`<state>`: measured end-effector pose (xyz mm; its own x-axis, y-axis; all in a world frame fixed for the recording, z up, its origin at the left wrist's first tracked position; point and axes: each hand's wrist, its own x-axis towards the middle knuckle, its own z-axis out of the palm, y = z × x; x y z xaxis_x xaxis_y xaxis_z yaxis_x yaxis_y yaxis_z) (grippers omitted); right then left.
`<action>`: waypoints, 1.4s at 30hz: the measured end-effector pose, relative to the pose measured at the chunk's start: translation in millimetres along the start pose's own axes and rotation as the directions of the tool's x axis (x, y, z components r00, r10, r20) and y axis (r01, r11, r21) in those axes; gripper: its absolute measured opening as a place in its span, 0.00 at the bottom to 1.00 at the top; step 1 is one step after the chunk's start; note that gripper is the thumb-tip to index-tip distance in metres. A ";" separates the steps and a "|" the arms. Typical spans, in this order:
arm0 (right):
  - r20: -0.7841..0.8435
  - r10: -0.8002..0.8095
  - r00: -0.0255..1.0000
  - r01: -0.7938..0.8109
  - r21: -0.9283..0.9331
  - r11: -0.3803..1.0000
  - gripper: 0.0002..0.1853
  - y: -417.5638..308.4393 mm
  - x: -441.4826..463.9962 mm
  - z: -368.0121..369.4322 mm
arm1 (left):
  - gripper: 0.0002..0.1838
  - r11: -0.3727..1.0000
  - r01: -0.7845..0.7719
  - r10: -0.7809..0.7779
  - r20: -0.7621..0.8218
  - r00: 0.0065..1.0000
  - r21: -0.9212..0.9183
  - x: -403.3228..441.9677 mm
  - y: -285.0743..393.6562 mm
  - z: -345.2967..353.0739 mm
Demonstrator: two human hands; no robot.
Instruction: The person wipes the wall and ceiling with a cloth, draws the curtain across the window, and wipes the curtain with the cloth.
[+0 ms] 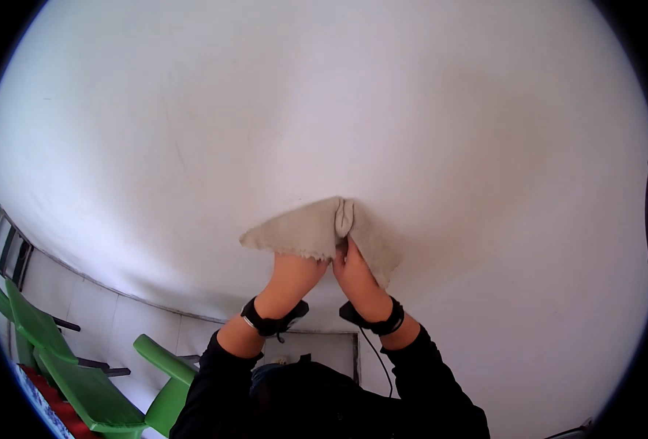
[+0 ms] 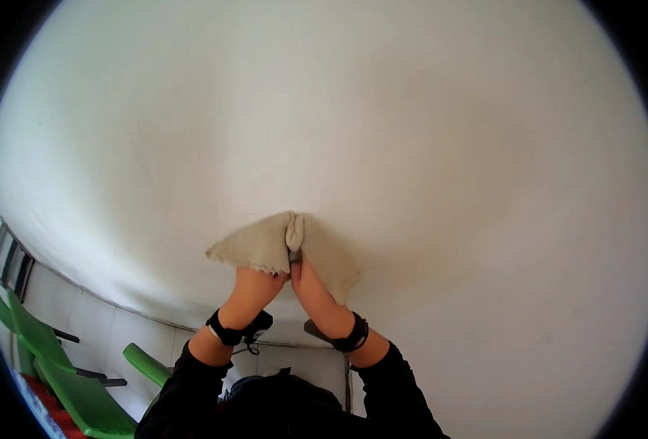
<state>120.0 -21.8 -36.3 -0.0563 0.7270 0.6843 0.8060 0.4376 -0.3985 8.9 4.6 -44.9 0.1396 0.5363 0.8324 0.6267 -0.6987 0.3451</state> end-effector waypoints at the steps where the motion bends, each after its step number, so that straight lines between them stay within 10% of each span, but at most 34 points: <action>1: -0.034 -0.040 0.999 0.040 -0.018 0.999 0.15 3.5 0.3 1.3 | 0.19 1.000 0.003 -0.003 -0.008 1.000 0.002 3.8 0.5 0.2; 16: -0.042 -0.055 0.998 0.051 -0.083 0.995 0.20 26.9 -26.6 22.4 | 0.20 0.994 0.093 -0.077 0.244 0.967 -0.055 -17.7 0.5 1.7; 24: -0.092 -0.150 0.984 0.144 -0.075 0.987 0.20 4.8 11.8 -20.2 | 0.15 0.989 0.138 -0.134 0.095 0.986 -0.042 11.6 8.7 -14.4; 31: -0.110 0.051 0.993 -0.041 0.093 0.995 0.20 38.3 -9.9 17.3 | 0.17 0.994 -0.085 0.075 0.151 0.986 0.062 -1.6 -5.7 9.1; 36: -0.229 -0.123 0.966 0.094 -0.133 0.987 0.22 55.8 -5.1 -8.5 | 0.24 0.994 0.027 0.002 0.259 0.966 -0.106 -3.6 0.0 24.3; 42: -0.193 0.203 0.960 -0.197 0.051 0.979 0.20 27.6 -4.2 -10.0 | 0.16 0.999 -0.035 0.038 0.206 0.978 -0.015 8.1 -2.3 16.9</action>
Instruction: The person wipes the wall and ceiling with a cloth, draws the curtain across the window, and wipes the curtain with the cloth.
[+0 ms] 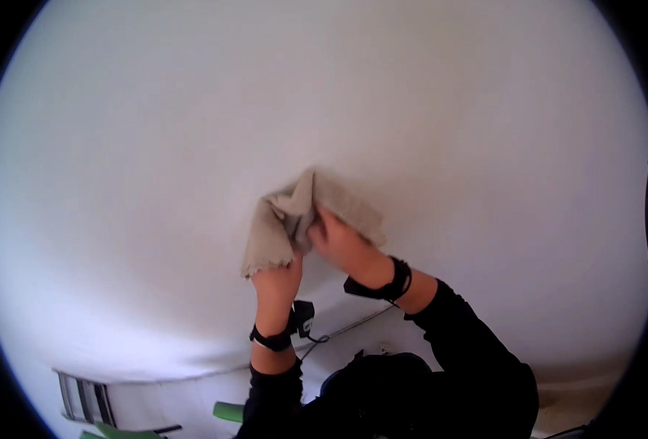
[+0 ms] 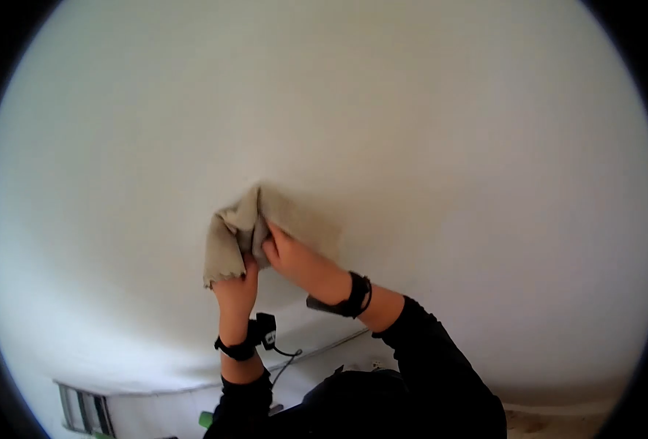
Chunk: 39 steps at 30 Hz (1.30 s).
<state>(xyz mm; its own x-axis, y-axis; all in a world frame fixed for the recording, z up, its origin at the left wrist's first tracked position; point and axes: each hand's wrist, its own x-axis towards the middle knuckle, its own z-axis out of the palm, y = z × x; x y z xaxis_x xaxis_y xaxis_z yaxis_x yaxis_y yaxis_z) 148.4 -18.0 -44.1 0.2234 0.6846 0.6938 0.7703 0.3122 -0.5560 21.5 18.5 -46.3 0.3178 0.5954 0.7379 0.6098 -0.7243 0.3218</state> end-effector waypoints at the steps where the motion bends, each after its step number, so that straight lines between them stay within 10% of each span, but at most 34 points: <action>1: 0.029 0.036 0.999 -0.034 -0.036 0.999 0.21 10.6 -9.4 15.3 | 0.16 0.999 -0.032 0.032 0.021 0.999 -0.005 -0.2 -4.9 5.8; 4: -0.128 -0.175 0.976 0.155 -0.151 0.976 0.23 32.0 -26.0 48.4 | 0.21 0.985 -0.120 0.097 0.168 0.981 0.128 -1.8 -21.8 10.6; 10: 0.429 0.348 0.834 -0.284 -0.208 0.936 0.26 98.0 -62.1 31.8 | 0.17 0.999 0.009 -0.019 0.297 0.955 0.035 -43.0 -50.3 83.0; 12: 0.180 0.197 0.964 -0.213 0.070 0.975 0.28 106.3 -54.9 29.3 | 0.12 0.754 0.592 -0.353 0.585 0.730 -0.284 -38.4 -47.4 74.9; 14: 0.089 0.087 0.992 -0.095 0.082 0.992 0.30 107.2 -44.2 19.1 | 0.11 0.651 0.578 -0.236 0.592 0.771 -0.493 -36.4 -46.0 77.3; 16: 0.005 -0.035 0.999 0.035 0.118 0.992 0.32 104.0 -39.8 20.0 | 0.11 0.707 0.152 -0.081 0.134 0.988 -0.691 -41.8 -47.1 83.7; 17: 0.062 -0.088 0.994 0.089 -0.023 0.996 0.33 103.4 -37.4 25.8 | 0.12 0.928 0.053 -0.052 0.012 0.999 -0.369 -53.9 -66.8 94.9; 20: 0.209 -0.152 0.966 0.169 -0.066 0.983 0.36 109.7 -58.0 49.1 | 0.13 0.890 0.295 -0.265 0.132 0.955 -0.347 -50.4 -42.7 68.4; 22: 0.188 -0.147 0.971 0.172 -0.124 0.977 0.36 110.6 -69.5 63.4 | 0.15 0.977 0.025 -0.034 -0.039 0.999 -0.210 -44.0 -39.6 61.6; 27: 0.147 -0.218 0.965 0.226 -0.038 0.973 0.35 102.4 -47.6 66.3 | 0.23 0.989 -0.013 0.032 0.133 0.991 -0.146 -20.3 -33.1 54.0; 39: -0.082 -0.467 0.880 0.442 -0.214 0.871 0.29 38.2 29.8 41.1 | 0.27 0.993 0.027 -0.013 -0.122 0.992 0.116 16.3 -23.5 -9.8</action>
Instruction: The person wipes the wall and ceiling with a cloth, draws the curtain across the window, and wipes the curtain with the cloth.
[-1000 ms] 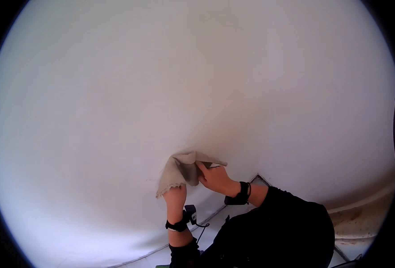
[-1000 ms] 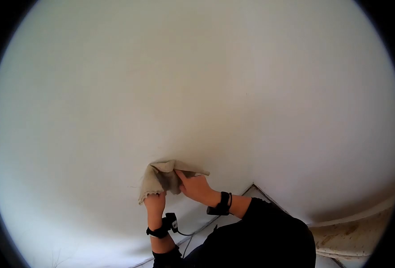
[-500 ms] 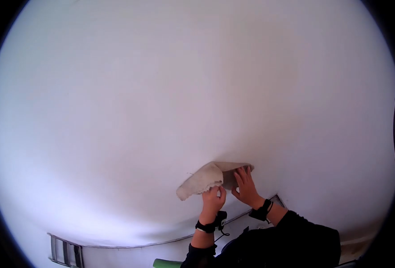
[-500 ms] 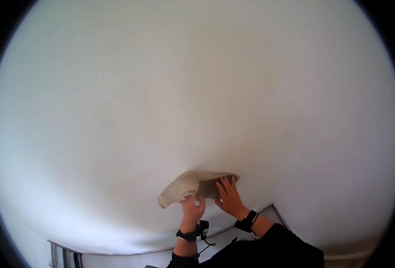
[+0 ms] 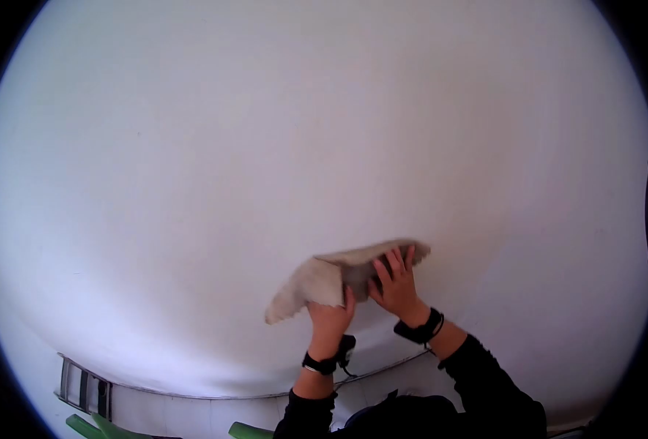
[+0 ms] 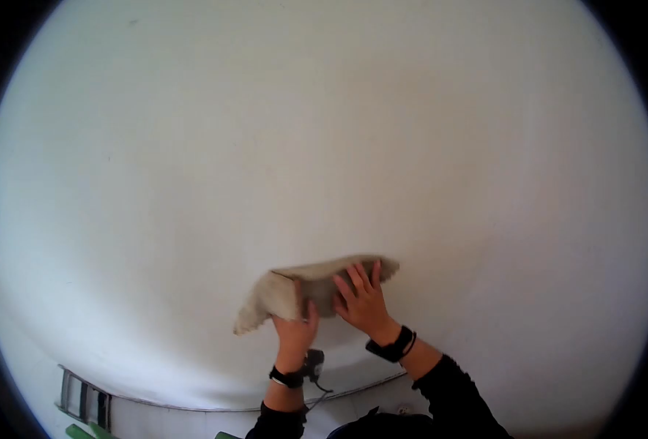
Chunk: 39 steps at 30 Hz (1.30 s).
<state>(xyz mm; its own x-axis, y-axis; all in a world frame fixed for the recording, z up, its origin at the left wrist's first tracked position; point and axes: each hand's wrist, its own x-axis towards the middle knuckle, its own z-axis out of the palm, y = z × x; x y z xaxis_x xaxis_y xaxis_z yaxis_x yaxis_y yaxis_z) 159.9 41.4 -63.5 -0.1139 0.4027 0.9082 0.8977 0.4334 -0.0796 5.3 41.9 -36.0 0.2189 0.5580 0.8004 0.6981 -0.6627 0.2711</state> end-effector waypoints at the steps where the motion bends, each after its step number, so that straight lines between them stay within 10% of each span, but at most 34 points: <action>1: 0.002 -0.031 1.000 0.032 -0.027 0.999 0.27 -6.7 28.5 -7.7 | 0.28 1.000 0.016 -0.016 -0.021 1.000 0.019 12.6 -1.6 -11.1; 10: 0.137 -0.399 0.907 0.401 0.010 0.916 0.33 -2.8 144.6 -62.3 | 0.30 0.971 -0.173 0.185 -0.057 0.981 0.162 105.6 7.5 -70.9; 23: -0.084 -0.060 0.995 0.043 -0.184 0.982 0.30 -8.6 134.4 -37.8 | 0.21 0.880 -0.471 0.464 0.104 0.879 0.052 151.3 21.6 -73.2; 30: -0.012 0.163 0.986 -0.164 -0.124 0.979 0.27 -9.9 47.4 8.5 | 0.18 0.948 -0.305 0.276 0.714 0.643 -0.092 108.5 1.7 -52.8; 35: -0.044 0.069 0.997 -0.075 -0.153 0.985 0.31 -33.1 92.1 16.3 | 0.18 0.845 -0.533 0.510 0.233 0.828 0.043 123.9 -33.6 -71.1; 39: -0.096 0.012 0.995 -0.016 -0.034 0.999 0.33 -64.4 125.8 -0.8 | 0.21 0.946 -0.305 0.271 0.247 0.930 0.109 120.6 -29.7 -107.4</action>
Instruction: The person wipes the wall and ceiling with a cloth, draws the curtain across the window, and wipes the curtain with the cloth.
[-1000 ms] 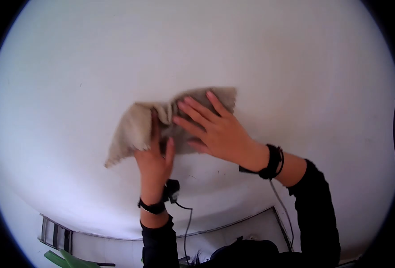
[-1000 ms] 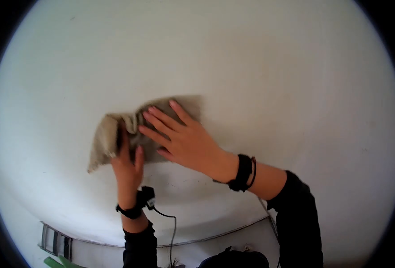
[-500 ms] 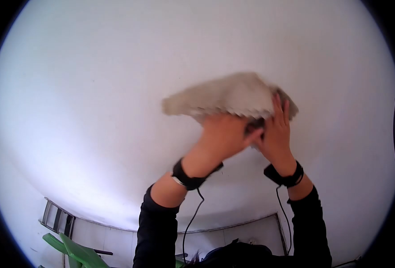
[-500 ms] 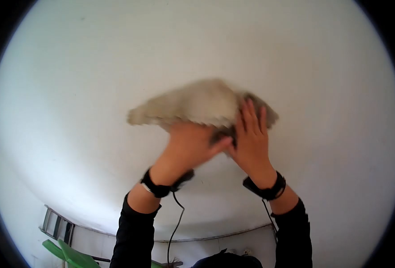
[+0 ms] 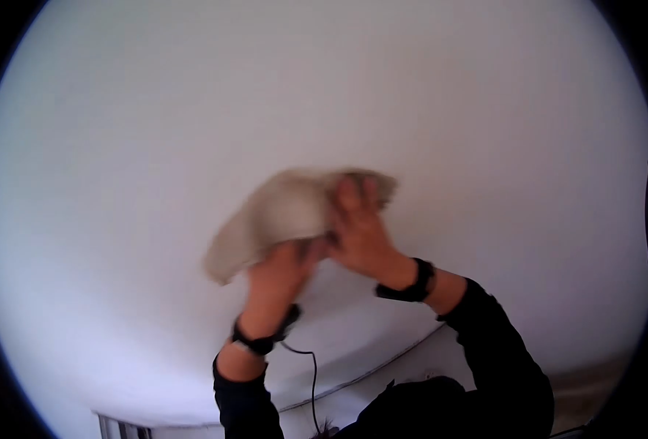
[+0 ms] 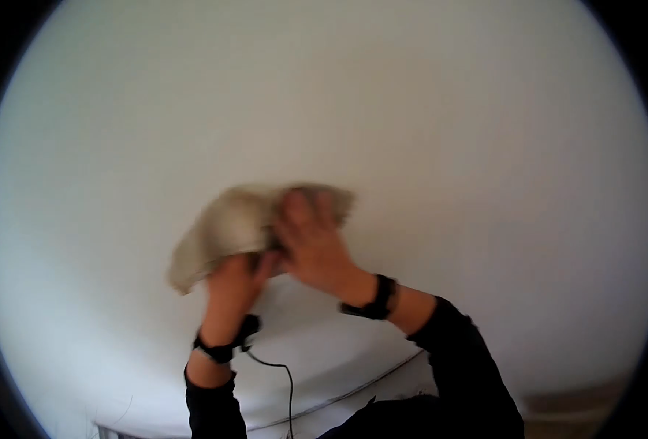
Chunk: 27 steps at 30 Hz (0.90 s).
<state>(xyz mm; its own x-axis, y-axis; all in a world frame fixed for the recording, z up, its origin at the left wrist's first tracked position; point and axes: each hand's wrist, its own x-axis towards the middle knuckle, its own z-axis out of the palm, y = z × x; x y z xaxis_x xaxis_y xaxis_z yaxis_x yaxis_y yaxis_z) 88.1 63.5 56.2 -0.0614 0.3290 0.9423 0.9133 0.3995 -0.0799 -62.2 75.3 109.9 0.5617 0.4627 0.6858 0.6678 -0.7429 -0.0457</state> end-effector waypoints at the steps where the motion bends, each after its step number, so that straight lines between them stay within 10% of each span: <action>1: -0.025 -0.064 0.998 0.065 0.047 0.997 0.33 -16.3 17.1 12.5 | 0.24 0.981 0.195 -0.192 0.161 0.968 -0.001 -2.4 -15.0 -23.6; 6: -0.143 -0.410 0.901 0.433 0.225 0.873 0.31 -67.5 36.9 54.0 | 0.33 0.944 0.257 -0.168 -0.369 0.914 0.206 -61.7 -86.0 -57.0; 11: -0.050 -0.634 0.772 0.609 0.344 0.714 0.25 0.0 -44.5 99.1 | 0.31 0.796 0.398 -0.194 -0.430 0.882 0.456 -87.5 -91.6 47.4; 19: -0.175 -0.526 0.832 0.554 0.224 0.802 0.22 -2.6 59.9 -32.7 | 0.31 0.837 0.381 -0.128 -0.537 0.834 0.392 -15.3 -6.6 -27.7; 27: -0.106 -0.313 0.944 0.320 0.057 0.946 0.25 -58.5 48.0 44.6 | 0.32 0.927 0.327 -0.222 -0.432 0.874 0.185 -52.1 -60.2 8.5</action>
<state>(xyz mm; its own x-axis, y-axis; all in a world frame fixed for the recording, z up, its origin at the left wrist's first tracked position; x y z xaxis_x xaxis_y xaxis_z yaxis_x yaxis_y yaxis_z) 13.8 94.0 91.7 -0.3011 0.0954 0.9488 0.8211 0.5319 0.2071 -127.5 100.0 70.7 0.1318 0.3609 0.9232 0.8927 -0.4482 0.0478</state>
